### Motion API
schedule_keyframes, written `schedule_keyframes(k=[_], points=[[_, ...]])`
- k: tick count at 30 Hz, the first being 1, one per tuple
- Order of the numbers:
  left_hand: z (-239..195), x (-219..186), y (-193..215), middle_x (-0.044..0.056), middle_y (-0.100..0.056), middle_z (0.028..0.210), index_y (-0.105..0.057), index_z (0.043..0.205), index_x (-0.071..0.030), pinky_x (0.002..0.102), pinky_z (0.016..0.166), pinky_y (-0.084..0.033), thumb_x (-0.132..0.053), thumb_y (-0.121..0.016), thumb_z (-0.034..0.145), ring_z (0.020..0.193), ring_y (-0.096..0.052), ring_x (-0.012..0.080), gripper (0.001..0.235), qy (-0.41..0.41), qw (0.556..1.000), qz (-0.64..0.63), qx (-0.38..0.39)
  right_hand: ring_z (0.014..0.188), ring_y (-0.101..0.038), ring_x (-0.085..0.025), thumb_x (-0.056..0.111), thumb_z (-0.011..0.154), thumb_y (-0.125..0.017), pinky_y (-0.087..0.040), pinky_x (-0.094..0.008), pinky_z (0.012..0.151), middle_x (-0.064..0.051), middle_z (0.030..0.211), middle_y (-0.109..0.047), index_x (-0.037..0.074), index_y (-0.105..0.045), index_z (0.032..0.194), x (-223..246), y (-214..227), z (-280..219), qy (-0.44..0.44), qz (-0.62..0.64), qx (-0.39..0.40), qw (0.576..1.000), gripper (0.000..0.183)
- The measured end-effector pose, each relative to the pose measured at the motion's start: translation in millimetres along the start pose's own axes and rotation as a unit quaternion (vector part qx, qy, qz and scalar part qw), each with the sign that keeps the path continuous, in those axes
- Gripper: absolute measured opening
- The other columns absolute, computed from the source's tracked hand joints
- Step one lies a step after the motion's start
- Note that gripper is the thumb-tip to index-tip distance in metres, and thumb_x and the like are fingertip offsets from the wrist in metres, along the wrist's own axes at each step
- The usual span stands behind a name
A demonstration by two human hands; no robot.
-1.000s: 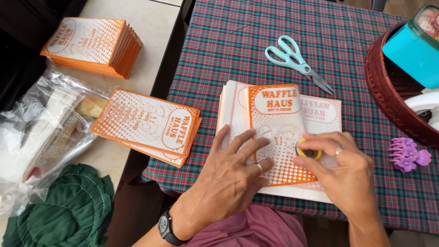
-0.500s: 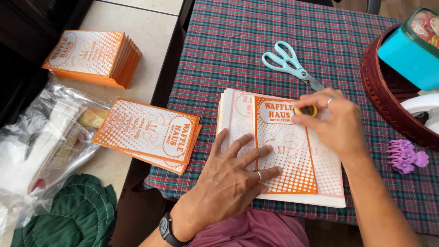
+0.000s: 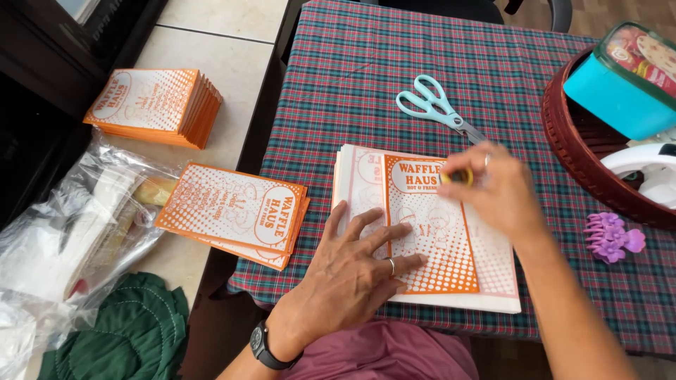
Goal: Folding the bottom of paper bags and securing them with adhesive tape.
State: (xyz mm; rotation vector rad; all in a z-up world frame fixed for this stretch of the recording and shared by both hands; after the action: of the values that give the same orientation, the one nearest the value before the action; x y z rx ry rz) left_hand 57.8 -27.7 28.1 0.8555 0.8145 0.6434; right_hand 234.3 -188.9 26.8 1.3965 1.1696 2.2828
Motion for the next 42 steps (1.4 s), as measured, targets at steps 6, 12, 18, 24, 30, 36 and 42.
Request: schedule_keyframes(k=[6,12,18,24,30,36,42], points=[[-2.2,-2.4,0.4,0.002,-0.056,0.147,-0.052,0.146,-0.025,0.067,0.116,-0.024,-0.039,-0.071,0.087,0.139,-0.044,0.0359,0.063,0.016,0.999,0.020,0.022,0.090,-0.062,-0.017,0.015,0.075,-0.093,-0.051,-0.032,0.082,0.000,0.094,-0.062,0.017,-0.079,0.101,3.6,0.3,8.6,-0.021,-0.072,-0.037,0.996,0.030],[-2.8,-0.1,1.1,0.012,-0.057,0.139,-0.037,0.150,-0.004,0.065,0.121,-0.015,-0.037,-0.070,0.092,0.141,-0.042,0.0372,0.074,0.058,0.996,-0.063,0.022,0.099,-0.073,-0.018,0.015,0.076,-0.085,-0.055,-0.031,0.093,-0.007,0.105,-0.076,0.011,-0.077,0.098,69.6,-4.8,-86.6,0.054,0.019,0.028,0.998,0.023],[-2.6,-0.9,3.7,0.012,-0.057,0.146,-0.038,0.150,-0.005,0.066,0.121,-0.015,-0.037,-0.070,0.094,0.142,-0.043,0.0389,0.072,0.040,0.997,-0.059,0.014,0.102,-0.067,-0.017,0.017,0.072,-0.087,-0.052,-0.033,0.095,0.000,0.099,-0.077,0.016,-0.080,0.083,37.9,-9.2,-80.6,0.050,0.071,0.057,0.995,0.013],[-5.3,1.0,2.6,0.008,-0.059,0.146,-0.041,0.147,-0.008,0.065,0.120,-0.016,-0.039,-0.070,0.093,0.142,-0.045,0.0378,0.069,0.055,0.996,-0.064,0.001,0.094,-0.062,-0.016,0.010,0.072,-0.093,-0.049,-0.027,0.083,-0.003,0.099,-0.065,0.013,-0.079,0.101,-11.6,15.4,-26.2,-0.015,0.015,-0.033,0.999,0.033],[-2.9,3.2,8.2,0.009,-0.051,0.156,-0.048,0.143,-0.011,0.064,0.121,-0.020,-0.045,-0.066,0.095,0.142,-0.048,0.0360,0.061,0.053,0.996,-0.072,-0.014,0.101,-0.068,-0.021,0.009,0.071,-0.088,-0.055,-0.032,0.093,-0.008,0.103,-0.073,0.006,-0.074,0.097,74.9,18.0,-89.6,0.090,0.008,-0.033,0.995,0.030],[-1.8,5.8,4.9,0.014,-0.048,0.158,-0.047,0.145,-0.003,0.061,0.121,-0.020,-0.050,-0.067,0.094,0.146,-0.044,0.0339,0.072,0.060,0.997,-0.047,-0.005,0.094,-0.069,-0.017,0.012,0.070,-0.088,-0.054,-0.028,0.087,-0.006,0.106,-0.078,0.011,-0.079,0.091,58.0,15.8,-129.1,0.088,0.048,-0.011,0.995,0.022],[0.1,4.0,5.2,0.016,-0.047,0.158,-0.045,0.145,-0.002,0.063,0.122,-0.018,-0.046,-0.067,0.094,0.147,-0.042,0.0357,0.071,0.062,0.996,-0.059,-0.012,0.088,-0.066,-0.019,0.011,0.069,-0.088,-0.046,-0.033,0.088,-0.010,0.103,-0.076,0.005,-0.076,0.086,62.0,39.4,-135.5,0.044,-0.076,-0.111,0.990,0.021]])
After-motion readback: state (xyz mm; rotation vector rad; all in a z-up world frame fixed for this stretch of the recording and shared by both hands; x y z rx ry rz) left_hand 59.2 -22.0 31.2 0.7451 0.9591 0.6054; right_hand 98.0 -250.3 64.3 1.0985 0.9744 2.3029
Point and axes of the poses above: each hand's wrist, its own z-axis towards the middle knuckle, its own y-axis out of the back of the hand, x = y × z, the point moved 7 cm from there along z, towards the middle knuckle
